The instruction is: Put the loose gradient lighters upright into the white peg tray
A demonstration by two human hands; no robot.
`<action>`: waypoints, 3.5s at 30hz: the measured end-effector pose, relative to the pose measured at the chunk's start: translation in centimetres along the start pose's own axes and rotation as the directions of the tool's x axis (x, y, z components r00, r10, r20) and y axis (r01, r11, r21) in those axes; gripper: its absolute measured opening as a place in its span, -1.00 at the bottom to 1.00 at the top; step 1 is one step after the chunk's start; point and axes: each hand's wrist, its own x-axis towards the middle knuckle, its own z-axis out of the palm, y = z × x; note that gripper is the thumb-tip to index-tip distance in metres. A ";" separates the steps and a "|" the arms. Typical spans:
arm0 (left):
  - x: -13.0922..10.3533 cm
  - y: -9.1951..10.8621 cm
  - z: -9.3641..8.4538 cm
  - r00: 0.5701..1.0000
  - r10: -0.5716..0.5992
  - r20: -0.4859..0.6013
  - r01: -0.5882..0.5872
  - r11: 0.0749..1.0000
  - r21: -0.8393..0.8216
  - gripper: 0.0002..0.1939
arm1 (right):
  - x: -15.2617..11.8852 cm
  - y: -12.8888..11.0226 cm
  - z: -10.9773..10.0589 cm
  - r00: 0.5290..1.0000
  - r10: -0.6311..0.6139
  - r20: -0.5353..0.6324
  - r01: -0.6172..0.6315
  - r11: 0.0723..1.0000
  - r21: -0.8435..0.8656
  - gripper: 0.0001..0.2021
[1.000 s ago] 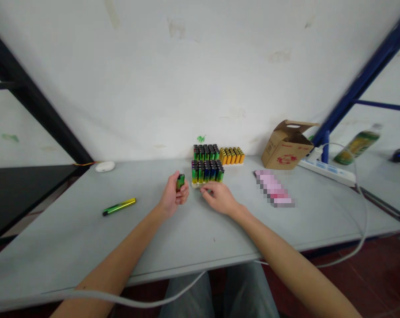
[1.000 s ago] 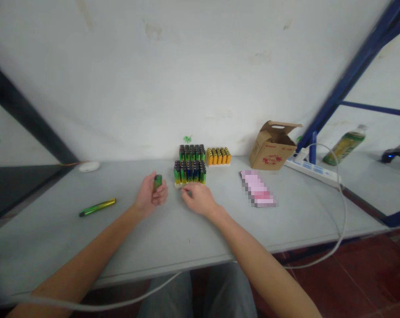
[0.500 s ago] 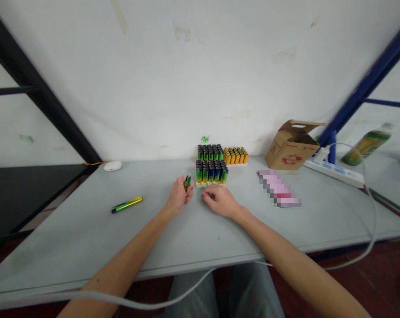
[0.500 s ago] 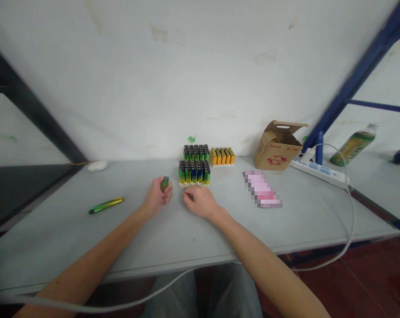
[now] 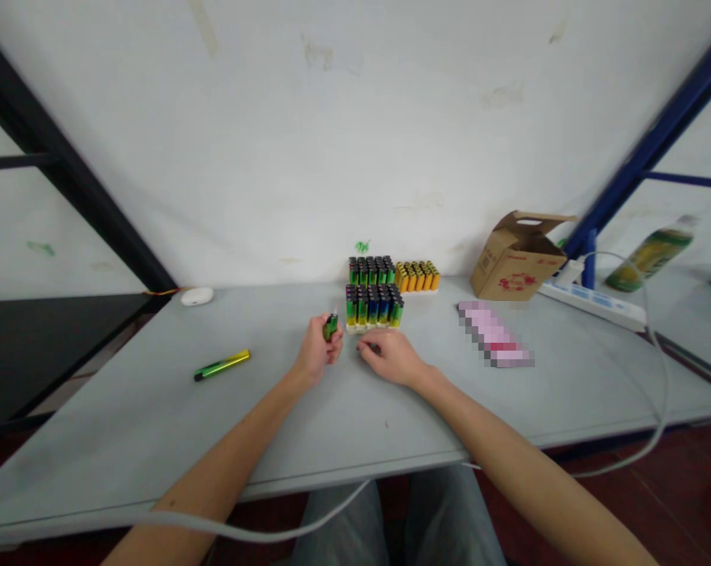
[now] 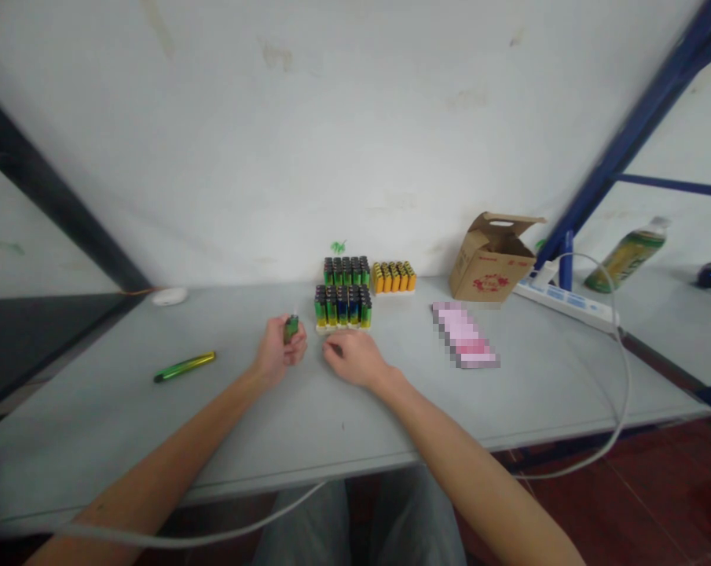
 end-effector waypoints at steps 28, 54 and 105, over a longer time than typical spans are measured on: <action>1.2 -1.5 -0.5 0.967 0.257 0.000 -0.252 0.951 0.177 -0.79 | 0.2 0.7 0.3 0.978 0.067 -0.199 -0.030 0.982 0.184 -0.82; 0.5 -1.6 0.4 0.992 0.036 0.120 -0.059 0.979 0.196 -0.41 | 1.3 1.0 -1.2 0.848 0.367 -0.382 -0.014 0.736 0.677 -0.78; 0.0 -0.5 -0.9 0.936 0.347 0.053 -0.319 0.777 0.543 -0.51 | 0.6 6.1 -3.9 0.916 -0.005 -0.402 0.087 0.979 0.187 -0.88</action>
